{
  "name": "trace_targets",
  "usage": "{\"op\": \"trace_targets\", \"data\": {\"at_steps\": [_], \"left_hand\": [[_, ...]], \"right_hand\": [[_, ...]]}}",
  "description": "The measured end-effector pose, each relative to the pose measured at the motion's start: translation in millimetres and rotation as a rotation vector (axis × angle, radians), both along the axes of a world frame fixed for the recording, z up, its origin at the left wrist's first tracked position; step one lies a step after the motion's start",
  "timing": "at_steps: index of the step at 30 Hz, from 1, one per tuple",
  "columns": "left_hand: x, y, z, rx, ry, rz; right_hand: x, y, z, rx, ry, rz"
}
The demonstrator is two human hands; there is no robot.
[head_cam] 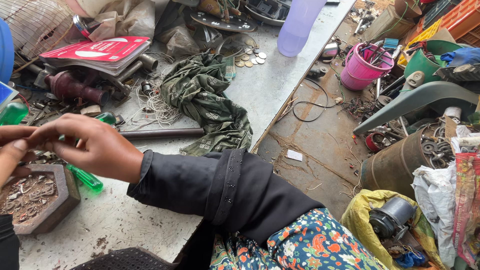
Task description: The person is repairing a small metal lock mechanism on a cluttered workbench. They use pliers to hold and manipulate the lock, a screwdriver to adjust internal components, and a hammer to tap parts into place. The person repeatedly disassembles and reassembles the lock, focusing on the internal pins and springs.
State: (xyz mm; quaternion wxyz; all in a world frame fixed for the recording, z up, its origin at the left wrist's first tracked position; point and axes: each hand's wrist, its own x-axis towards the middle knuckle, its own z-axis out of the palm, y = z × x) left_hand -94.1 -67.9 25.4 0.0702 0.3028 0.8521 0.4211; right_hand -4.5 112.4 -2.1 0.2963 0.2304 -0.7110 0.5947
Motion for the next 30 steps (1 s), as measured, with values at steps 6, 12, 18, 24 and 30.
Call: {"op": "trace_targets", "data": {"at_steps": [6, 12, 18, 24, 30], "left_hand": [[-11.9, -0.7, -7.6, -0.009, -0.035, 0.009], [-16.4, -7.8, -22.7, 0.007, -0.018, 0.042], [-8.1, -10.7, -23.0, -0.054, 0.023, 0.107], [-2.1, -14.9, -19.1, -0.038, 0.023, 0.116], [-8.9, -19.2, -30.3, -0.015, 0.057, 0.128]], "right_hand": [[-3.6, 6.4, 0.1, -0.094, -0.068, 0.018], [-2.7, 5.1, 0.7, -0.185, -0.078, 0.062], [-7.4, 4.8, -1.7, -0.201, -0.115, 0.091], [-12.1, 3.2, -7.3, -0.207, -0.121, 0.092], [-11.3, 5.6, -6.3, -0.138, -0.104, 0.034]]}}
